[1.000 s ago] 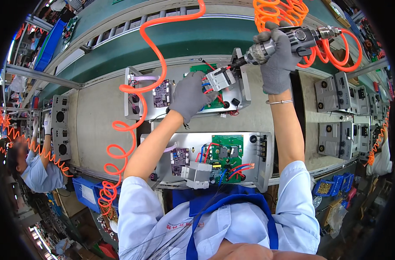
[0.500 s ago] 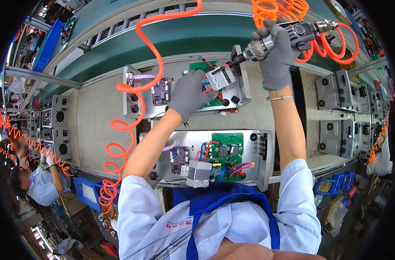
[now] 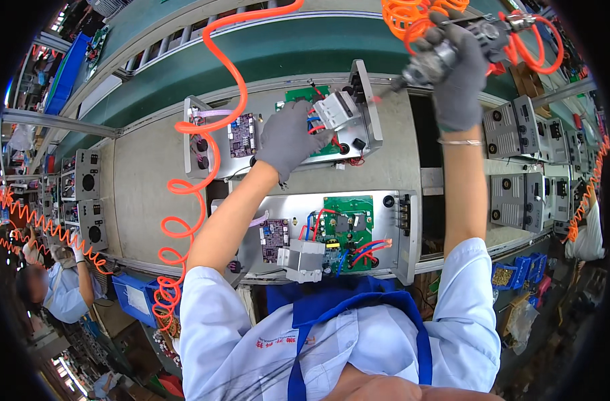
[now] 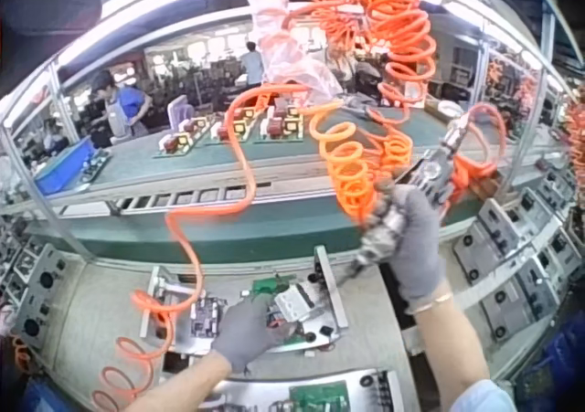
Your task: The person uses a pneumatic screwdriver to fasten screws onto a metal casing containing a circuit board. They repeatedly pick up the tool, align it with screw holes, and drive screws into the casing while holding the unit steady with their other hand.
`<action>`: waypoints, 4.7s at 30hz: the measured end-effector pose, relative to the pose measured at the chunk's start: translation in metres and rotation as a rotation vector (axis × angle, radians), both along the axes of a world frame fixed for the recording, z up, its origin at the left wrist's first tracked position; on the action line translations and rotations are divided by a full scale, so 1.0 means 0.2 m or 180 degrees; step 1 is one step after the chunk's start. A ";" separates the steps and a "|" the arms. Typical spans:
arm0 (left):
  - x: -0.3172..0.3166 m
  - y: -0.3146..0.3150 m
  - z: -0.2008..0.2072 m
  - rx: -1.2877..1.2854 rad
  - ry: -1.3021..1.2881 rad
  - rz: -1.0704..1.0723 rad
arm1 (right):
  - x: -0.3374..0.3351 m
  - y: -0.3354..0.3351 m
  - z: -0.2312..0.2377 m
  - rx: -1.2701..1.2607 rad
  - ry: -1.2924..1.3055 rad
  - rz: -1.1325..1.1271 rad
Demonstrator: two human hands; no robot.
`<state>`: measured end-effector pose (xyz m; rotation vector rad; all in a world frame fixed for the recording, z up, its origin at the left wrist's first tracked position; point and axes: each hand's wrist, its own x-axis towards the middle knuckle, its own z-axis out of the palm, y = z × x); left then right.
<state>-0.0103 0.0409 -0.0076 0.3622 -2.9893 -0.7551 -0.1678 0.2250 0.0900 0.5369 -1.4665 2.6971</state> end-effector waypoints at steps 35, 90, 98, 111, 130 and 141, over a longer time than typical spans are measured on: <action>0.80 0.61 0.05 0.4229 0.2385 -0.0086 | 1.07 0.75 -0.06 0.2110 0.0802 0.1263; 0.98 0.88 -0.24 0.2670 0.1776 0.0328 | 0.96 0.45 -0.41 0.5113 0.1905 0.1085; 1.01 0.89 -0.20 0.3429 0.1601 0.1224 | 0.93 0.43 -0.38 0.4282 0.1205 0.0897; 0.93 0.91 -0.19 0.3093 0.1450 0.1207 | 0.90 0.43 -0.42 0.3677 0.1171 0.0716; 0.89 0.89 -0.20 0.2545 0.1350 0.1131 | 0.99 0.44 -0.33 0.4082 0.1939 0.0094; 0.87 0.83 -0.17 0.2477 0.0979 0.0814 | 0.96 0.44 -0.32 0.4522 0.1844 0.0309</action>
